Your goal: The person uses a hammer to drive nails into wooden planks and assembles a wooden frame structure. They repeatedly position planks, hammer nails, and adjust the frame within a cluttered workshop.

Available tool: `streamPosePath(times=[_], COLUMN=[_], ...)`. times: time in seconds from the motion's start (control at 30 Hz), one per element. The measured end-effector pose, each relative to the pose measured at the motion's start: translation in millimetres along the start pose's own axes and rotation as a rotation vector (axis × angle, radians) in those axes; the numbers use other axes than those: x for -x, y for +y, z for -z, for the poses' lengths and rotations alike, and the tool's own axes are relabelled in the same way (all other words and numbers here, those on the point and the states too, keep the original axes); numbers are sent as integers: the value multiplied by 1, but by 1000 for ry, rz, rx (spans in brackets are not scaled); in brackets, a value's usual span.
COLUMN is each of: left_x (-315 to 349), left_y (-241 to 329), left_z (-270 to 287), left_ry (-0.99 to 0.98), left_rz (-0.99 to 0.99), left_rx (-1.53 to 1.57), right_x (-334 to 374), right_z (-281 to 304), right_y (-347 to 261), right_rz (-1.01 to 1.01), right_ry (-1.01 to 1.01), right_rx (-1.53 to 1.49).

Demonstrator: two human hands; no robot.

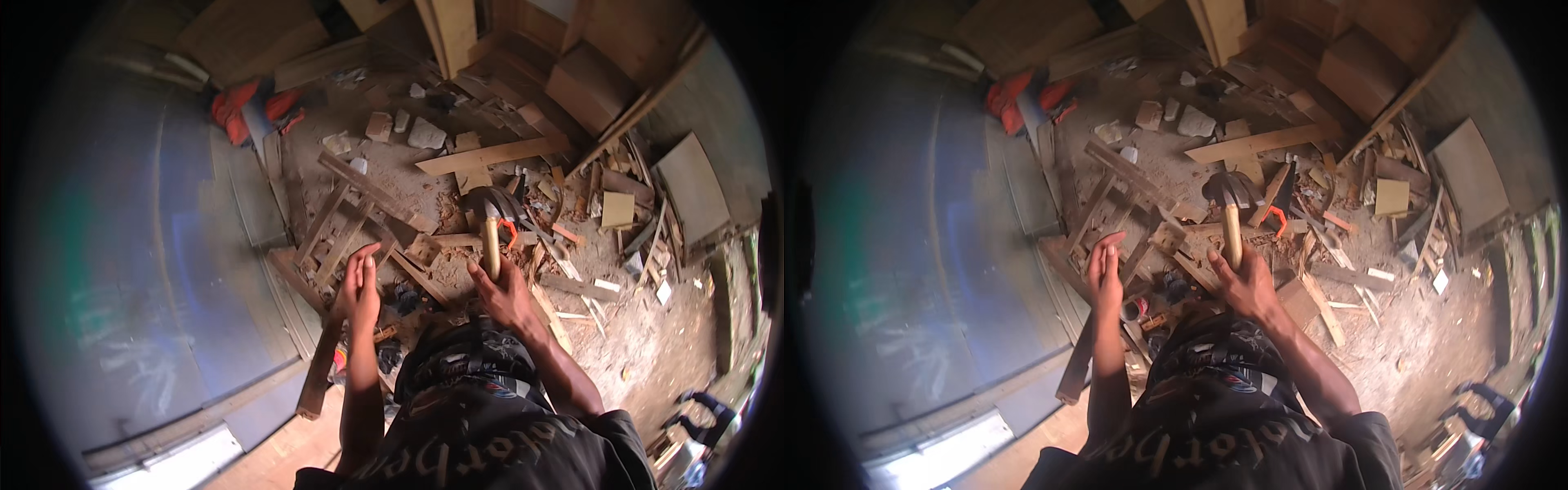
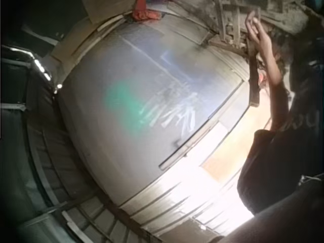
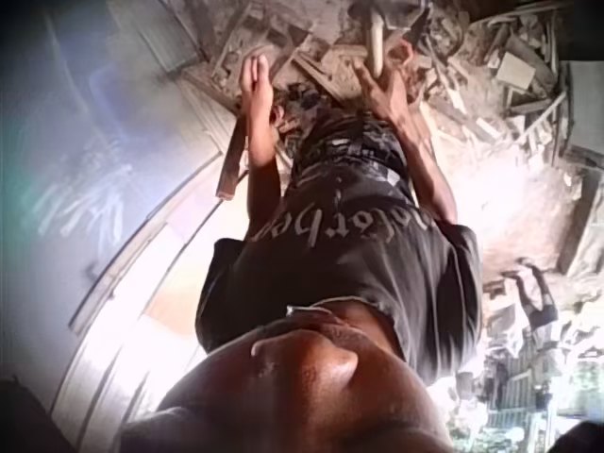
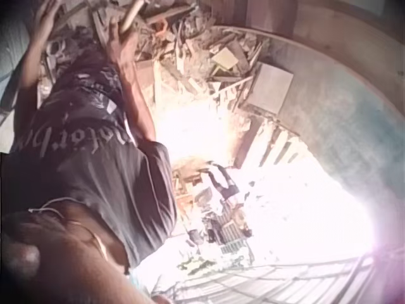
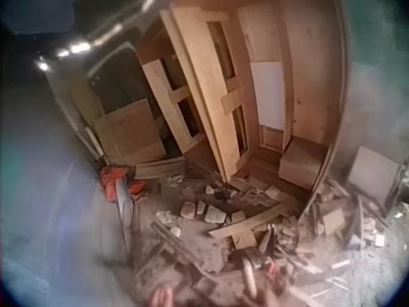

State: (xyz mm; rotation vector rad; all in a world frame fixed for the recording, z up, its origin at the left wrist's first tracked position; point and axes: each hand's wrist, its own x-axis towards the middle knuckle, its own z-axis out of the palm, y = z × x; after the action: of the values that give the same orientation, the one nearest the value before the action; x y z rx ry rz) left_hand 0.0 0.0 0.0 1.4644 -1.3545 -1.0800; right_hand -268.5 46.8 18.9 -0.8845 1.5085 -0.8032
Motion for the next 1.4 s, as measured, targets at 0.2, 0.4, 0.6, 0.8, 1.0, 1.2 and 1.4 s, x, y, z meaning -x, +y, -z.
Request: streamPosePath(times=[0.2,0.4,0.6,0.8,1.0,1.2,1.4], left_x=[110,194,223,235,250,244,262], left_y=[83,16,-42,-57,-56,-71,-61], left_z=[98,223,235,209,207,201,185], left_ry=[282,387,245,667,807,1119,1541], left_rz=[157,247,855,330,162,135,209], left_rx=[-278,-849,-669,-802,-819,-696,-371], right_x=[36,42,63,60,21,-28,-81], right_z=[-19,-48,-71,-118,-166,-202,-243], right_y=[49,51,73,102,157,189,211], right_rz=[614,184,366,175,189,206,141], right_ry=[-23,-55,-3,-189,-463,-870,-1059], right_rx=[-20,130,260,783,1107,1417,1662])
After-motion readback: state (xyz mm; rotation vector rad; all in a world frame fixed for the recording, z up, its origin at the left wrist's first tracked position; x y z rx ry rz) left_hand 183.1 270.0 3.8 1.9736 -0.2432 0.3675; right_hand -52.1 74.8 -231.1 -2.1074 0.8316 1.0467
